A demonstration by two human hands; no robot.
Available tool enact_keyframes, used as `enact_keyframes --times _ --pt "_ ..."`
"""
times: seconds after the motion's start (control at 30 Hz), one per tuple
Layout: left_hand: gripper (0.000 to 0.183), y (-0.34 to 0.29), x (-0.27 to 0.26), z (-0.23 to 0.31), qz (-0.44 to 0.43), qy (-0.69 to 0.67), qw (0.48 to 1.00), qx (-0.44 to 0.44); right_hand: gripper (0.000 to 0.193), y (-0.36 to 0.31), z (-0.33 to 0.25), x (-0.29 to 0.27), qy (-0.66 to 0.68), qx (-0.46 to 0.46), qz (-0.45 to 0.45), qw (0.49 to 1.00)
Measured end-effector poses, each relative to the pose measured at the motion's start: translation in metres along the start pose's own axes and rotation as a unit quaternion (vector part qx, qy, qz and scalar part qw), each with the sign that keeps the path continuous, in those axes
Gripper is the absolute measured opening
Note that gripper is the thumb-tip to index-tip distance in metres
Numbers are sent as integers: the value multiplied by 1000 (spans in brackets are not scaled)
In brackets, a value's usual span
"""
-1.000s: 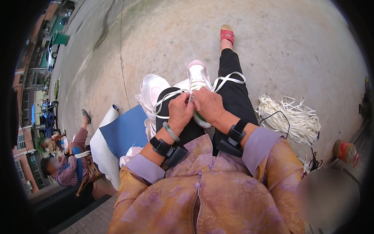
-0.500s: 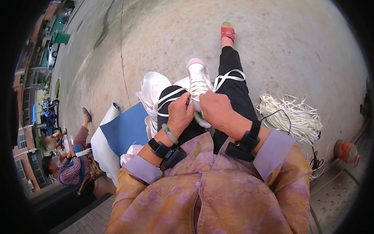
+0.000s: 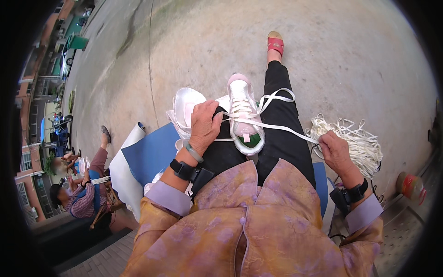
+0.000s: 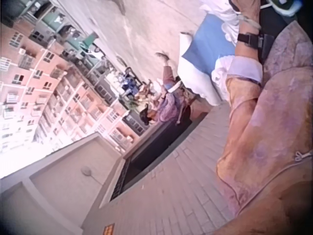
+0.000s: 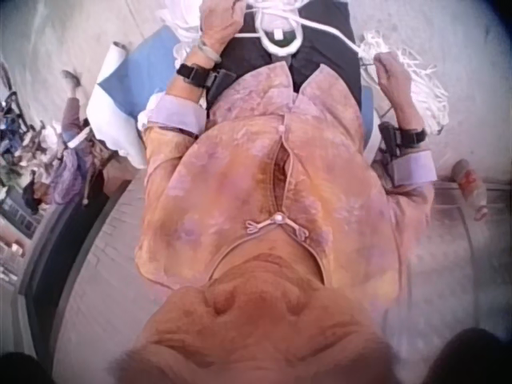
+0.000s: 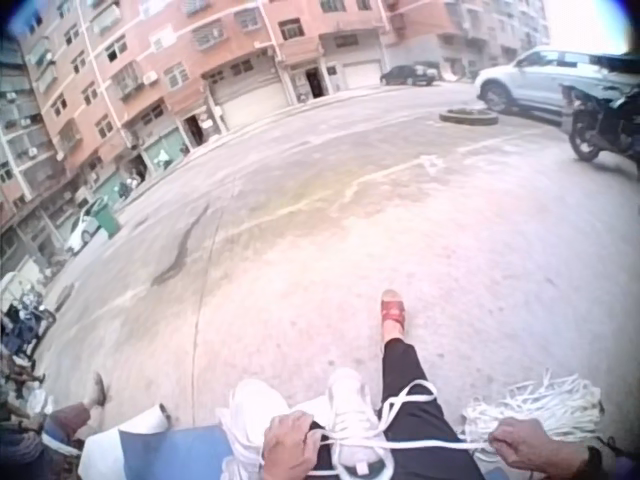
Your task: Lacing a pair of white and pink sneakers while sitting outdoors.
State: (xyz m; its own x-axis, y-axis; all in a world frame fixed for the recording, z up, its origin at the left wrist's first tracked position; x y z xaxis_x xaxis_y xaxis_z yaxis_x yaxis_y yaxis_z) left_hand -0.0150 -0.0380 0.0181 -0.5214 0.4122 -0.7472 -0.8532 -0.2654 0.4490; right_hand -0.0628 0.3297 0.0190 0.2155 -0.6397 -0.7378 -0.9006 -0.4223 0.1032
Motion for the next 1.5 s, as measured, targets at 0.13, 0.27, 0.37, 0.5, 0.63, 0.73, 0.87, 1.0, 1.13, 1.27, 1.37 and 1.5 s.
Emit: enact_keyframes --times 0.13,0.27,0.37,0.5,0.63,0.73,0.87,1.0,1.13,1.27,1.37,1.5 --pt "18 1 6 -5 -86 18 996 36 16 35 -35 21 5 -105 80 991" --pt "12 2 10 -6 -132 25 991 30 19 57 -66 50 13 -207 115 971" --pt "6 4 8 -9 -127 15 991 29 21 68 -82 72 24 -216 76 973" --pt "11 15 2 -17 -214 -152 959 -105 20 73 -88 95 2 -235 46 971" --pt "19 26 -8 3 -265 -407 826 -287 18 70 -86 98 -12 -249 58 967" --pt "20 21 -1 4 -259 -456 775 -353 16 68 -86 99 -20 -257 56 965" --pt "20 18 3 4 -225 -468 769 -373 15 65 -89 93 -12 -205 49 977" --pt "21 17 8 7 -232 -470 771 -362 14 63 -87 92 12 -199 58 978" --pt "22 15 12 12 -243 -472 779 -335 14 65 -94 93 14 -205 60 977" --pt "18 15 15 17 -235 -458 801 -308 9 63 -92 98 5 -170 38 985" --pt "17 15 13 14 -195 -448 830 -270 11 62 -87 97 -7 -138 32 990" --pt "19 16 6 8 -225 -435 830 -268 16 64 -81 93 -18 -103 16 994"
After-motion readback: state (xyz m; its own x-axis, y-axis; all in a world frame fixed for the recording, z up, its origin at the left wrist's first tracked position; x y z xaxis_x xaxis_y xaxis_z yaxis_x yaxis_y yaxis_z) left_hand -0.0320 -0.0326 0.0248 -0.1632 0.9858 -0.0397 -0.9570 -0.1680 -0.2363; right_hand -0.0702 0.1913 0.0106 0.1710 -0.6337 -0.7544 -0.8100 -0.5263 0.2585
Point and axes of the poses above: each hand's wrist, its own y-axis towards the middle knuckle, its own x-axis out of the palm, z = x × y, the point moved 2 cm from there along y, towards the middle knuckle, and after that the axes turned 14 degrees about z, right-handed, at the moved point
